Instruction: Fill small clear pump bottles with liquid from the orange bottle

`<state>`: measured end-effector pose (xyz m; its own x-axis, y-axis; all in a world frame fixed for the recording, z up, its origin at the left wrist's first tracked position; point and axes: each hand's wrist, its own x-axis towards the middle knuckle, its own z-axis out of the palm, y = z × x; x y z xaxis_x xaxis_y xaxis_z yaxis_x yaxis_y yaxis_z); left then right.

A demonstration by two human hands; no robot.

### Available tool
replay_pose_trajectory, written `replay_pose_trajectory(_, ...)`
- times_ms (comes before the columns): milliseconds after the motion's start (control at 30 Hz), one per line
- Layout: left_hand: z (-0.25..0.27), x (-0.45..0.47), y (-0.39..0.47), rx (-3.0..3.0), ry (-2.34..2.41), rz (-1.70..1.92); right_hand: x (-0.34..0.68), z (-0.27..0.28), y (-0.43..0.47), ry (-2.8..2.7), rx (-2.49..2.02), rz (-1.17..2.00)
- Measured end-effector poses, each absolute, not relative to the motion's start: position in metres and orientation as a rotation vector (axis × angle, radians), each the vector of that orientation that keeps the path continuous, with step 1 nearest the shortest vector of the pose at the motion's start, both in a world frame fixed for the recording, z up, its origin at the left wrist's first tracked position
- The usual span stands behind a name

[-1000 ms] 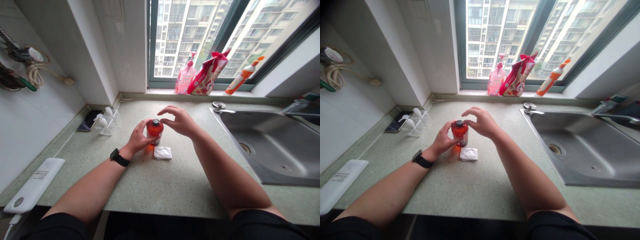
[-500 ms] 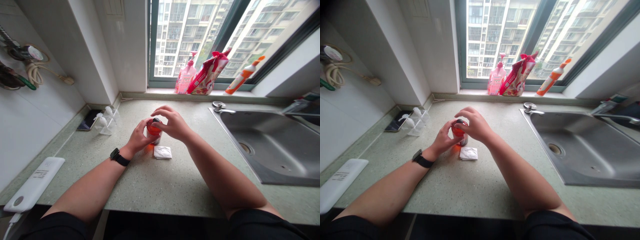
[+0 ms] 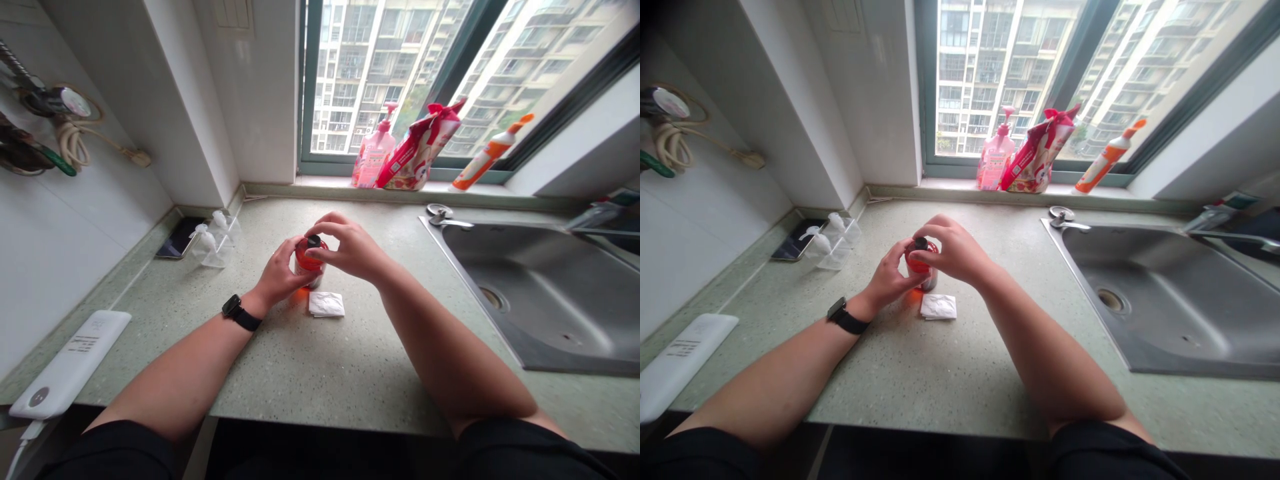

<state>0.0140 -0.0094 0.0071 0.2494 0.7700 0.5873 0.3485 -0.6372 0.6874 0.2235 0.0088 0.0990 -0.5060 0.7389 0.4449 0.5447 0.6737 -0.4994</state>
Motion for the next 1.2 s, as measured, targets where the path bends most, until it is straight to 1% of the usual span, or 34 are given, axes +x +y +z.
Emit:
replay_pose_trajectory(233, 0.005, 0.014, -0.01, 2.128, 1.066, 1.351, 0.218, 0.097, 0.008, -2.233, -0.941, 0.345)
replay_pose_trajectory(467, 0.009, 0.014, -0.012, 2.131, 1.063, 1.343, 0.229, 0.111, 0.004, -2.176, -0.844, 0.321)
replay_pose_trajectory(633, 0.007, 0.012, -0.01, 2.156, 1.043, 1.326, 0.259, 0.135, 0.001, -2.063, -0.896, 0.222)
replay_pose_trajectory(767, 0.002, 0.01, -0.006, 2.182, 1.024, 1.334, 0.297, 0.146, 0.0, -1.98, -1.034, 0.176)
replay_pose_trajectory(867, 0.001, 0.009, -0.003, 2.186, 1.029, 1.324, 0.326, 0.129, 0.003, -1.907, -1.163, 0.277)
replay_pose_trajectory(1000, 0.0, 0.008, -0.002, 2.191, 1.042, 1.31, 0.356, 0.078, 0.007, -1.907, -1.401, 0.496)
replay_pose_trajectory(1067, 0.001, 0.008, -0.002, 2.196, 1.064, 1.3, 0.364, 0.052, 0.007, -1.906, -1.604, 0.509)
replay_pose_trajectory(1200, 0.001, 0.006, -0.003, 2.202, 1.101, 1.289, 0.375, 0.021, 0.009, -1.872, -1.746, 0.472)
